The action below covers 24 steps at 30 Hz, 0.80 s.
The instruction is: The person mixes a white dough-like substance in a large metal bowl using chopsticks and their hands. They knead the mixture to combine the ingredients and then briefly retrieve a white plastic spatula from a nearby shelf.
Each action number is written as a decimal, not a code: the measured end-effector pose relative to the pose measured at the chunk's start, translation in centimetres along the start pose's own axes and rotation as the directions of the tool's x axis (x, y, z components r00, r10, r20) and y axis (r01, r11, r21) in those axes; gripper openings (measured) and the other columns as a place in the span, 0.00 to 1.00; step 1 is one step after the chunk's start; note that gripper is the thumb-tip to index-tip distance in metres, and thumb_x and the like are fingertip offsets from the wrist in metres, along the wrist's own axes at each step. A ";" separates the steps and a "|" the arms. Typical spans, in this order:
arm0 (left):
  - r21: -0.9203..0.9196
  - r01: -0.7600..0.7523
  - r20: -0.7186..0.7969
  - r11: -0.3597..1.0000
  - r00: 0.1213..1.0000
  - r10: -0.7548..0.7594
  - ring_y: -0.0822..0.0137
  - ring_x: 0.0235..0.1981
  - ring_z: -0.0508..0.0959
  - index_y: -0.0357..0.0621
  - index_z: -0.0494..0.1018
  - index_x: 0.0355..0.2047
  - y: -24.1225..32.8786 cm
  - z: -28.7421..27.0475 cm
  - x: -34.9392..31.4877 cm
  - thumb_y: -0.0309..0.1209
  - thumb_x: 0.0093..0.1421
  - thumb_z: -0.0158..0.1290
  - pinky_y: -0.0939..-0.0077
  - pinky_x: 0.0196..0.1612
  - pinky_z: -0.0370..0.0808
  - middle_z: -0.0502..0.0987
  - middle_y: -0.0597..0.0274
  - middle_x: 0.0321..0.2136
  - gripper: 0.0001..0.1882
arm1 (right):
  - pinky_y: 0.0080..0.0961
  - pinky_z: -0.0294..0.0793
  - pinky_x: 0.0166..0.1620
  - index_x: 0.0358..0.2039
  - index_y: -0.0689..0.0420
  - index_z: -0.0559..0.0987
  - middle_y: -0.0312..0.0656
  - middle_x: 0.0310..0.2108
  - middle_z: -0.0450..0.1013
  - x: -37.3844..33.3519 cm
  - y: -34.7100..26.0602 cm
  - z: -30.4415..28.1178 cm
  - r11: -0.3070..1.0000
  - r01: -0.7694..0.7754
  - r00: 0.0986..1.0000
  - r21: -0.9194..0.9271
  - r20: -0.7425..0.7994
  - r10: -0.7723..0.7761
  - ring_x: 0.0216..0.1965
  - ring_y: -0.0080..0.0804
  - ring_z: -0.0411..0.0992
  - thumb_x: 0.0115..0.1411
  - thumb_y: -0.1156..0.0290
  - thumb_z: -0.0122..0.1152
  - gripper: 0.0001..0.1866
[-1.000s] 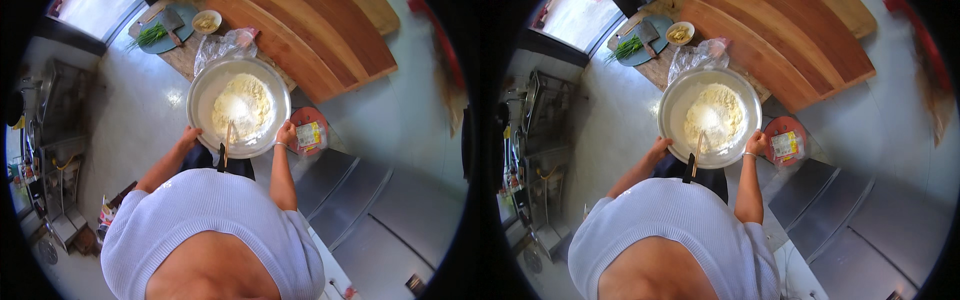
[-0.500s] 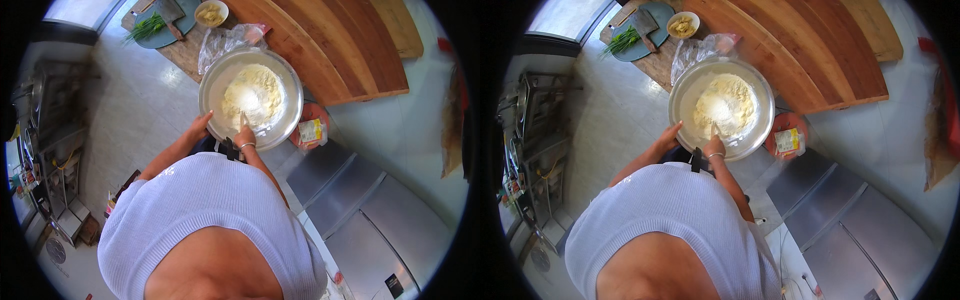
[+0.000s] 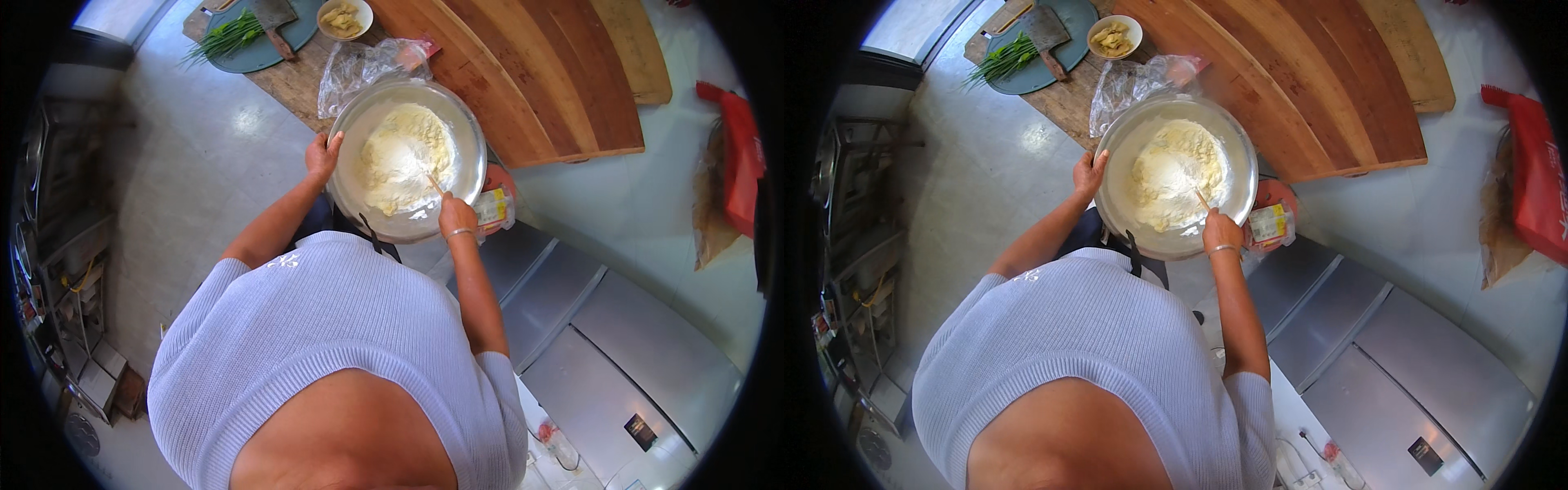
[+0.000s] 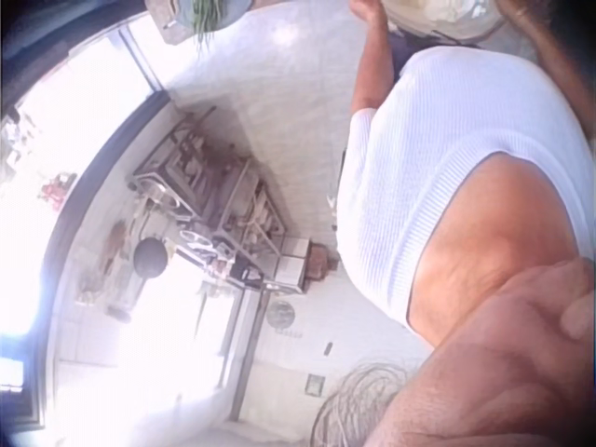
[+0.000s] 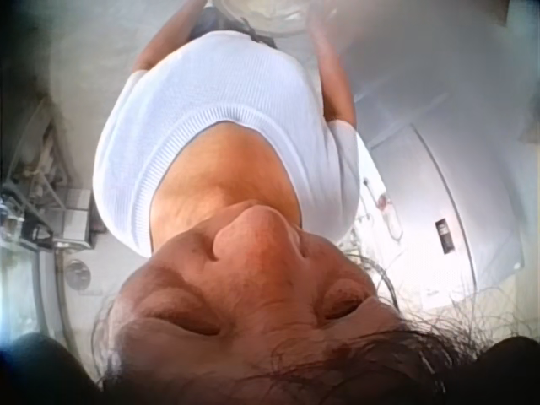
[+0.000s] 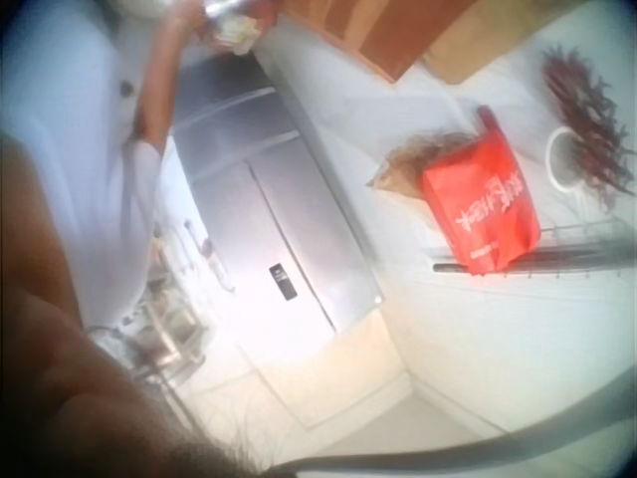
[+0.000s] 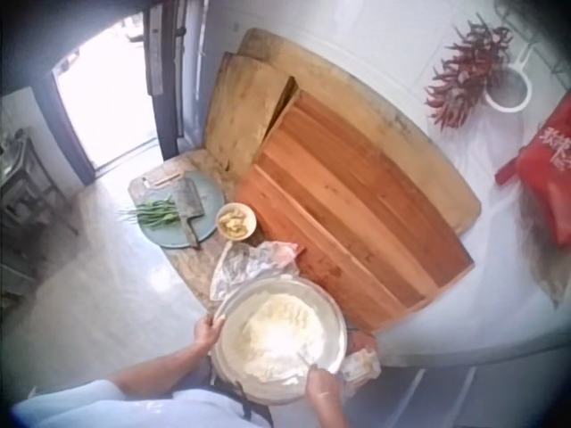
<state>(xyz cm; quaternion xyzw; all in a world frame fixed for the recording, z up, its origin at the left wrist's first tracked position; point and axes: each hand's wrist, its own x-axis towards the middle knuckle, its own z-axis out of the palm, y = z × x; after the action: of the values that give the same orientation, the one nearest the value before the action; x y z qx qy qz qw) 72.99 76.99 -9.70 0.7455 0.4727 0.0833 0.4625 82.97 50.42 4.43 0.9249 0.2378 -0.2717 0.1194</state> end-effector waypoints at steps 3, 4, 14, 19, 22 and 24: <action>0.036 -0.101 -0.021 0.994 0.995 0.101 0.44 0.22 0.69 0.37 0.66 0.21 -0.2 0.5 -0.2 0.52 0.52 0.52 0.59 0.24 0.65 0.70 0.44 0.18 0.26 | 0.41 0.72 0.35 0.28 0.63 0.76 0.56 0.27 0.73 2.6 1.4 4.6 0.996 0.036 0.998 0.087 0.056 -0.041 0.31 0.50 0.73 0.52 0.74 0.44 0.11; 0.059 -0.111 -0.028 0.992 0.993 0.113 0.43 0.22 0.68 0.37 0.66 0.21 -0.5 0.7 0.0 0.52 0.52 0.52 0.58 0.24 0.65 0.70 0.43 0.19 0.26 | 0.42 0.72 0.36 0.27 0.64 0.77 0.57 0.27 0.73 3.4 1.0 5.6 0.991 0.066 0.994 0.116 0.081 -0.075 0.31 0.51 0.73 0.51 0.74 0.44 0.11; 0.037 -0.058 -0.088 0.998 0.994 0.061 0.43 0.22 0.68 0.39 0.66 0.22 -0.3 0.8 -0.4 0.48 0.52 0.53 0.60 0.24 0.65 0.70 0.45 0.18 0.22 | 0.44 0.72 0.36 0.27 0.62 0.76 0.58 0.27 0.72 6.2 -6.1 7.8 0.945 0.119 0.988 0.303 0.056 -0.142 0.31 0.54 0.73 0.54 0.71 0.44 0.12; -0.038 -0.069 -0.091 0.997 0.994 0.065 0.45 0.20 0.68 0.40 0.66 0.22 0.2 1.0 -0.2 0.48 0.51 0.55 0.60 0.23 0.65 0.70 0.45 0.17 0.22 | 0.42 0.73 0.35 0.24 0.60 0.75 0.55 0.26 0.73 11.8 -2.4 5.7 0.958 0.079 0.990 0.277 -0.133 -0.043 0.31 0.52 0.73 0.54 0.72 0.45 0.10; 0.019 -0.053 -0.099 0.998 0.994 0.055 0.45 0.20 0.68 0.40 0.67 0.22 -0.7 1.2 -0.2 0.47 0.51 0.55 0.61 0.23 0.65 0.69 0.46 0.17 0.21 | 0.42 0.72 0.36 0.27 0.61 0.76 0.56 0.27 0.73 11.5 1.1 2.7 0.977 0.002 0.999 0.215 -0.033 0.005 0.33 0.52 0.73 0.52 0.74 0.45 0.10; 0.032 -0.044 -0.101 0.999 0.994 0.047 0.46 0.20 0.68 0.40 0.67 0.22 -0.7 1.4 -0.1 0.47 0.51 0.55 0.61 0.23 0.65 0.69 0.46 0.17 0.21 | 0.42 0.72 0.37 0.30 0.60 0.77 0.55 0.30 0.73 9.4 2.8 3.9 0.990 -0.015 1.000 0.143 0.018 0.012 0.34 0.51 0.73 0.54 0.72 0.43 0.13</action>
<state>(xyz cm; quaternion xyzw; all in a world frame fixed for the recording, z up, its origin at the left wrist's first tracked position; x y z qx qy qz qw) 73.24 76.11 -11.01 0.7577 0.4798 0.1247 0.4245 89.60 50.17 -3.83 0.9303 0.2104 -0.2950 0.0566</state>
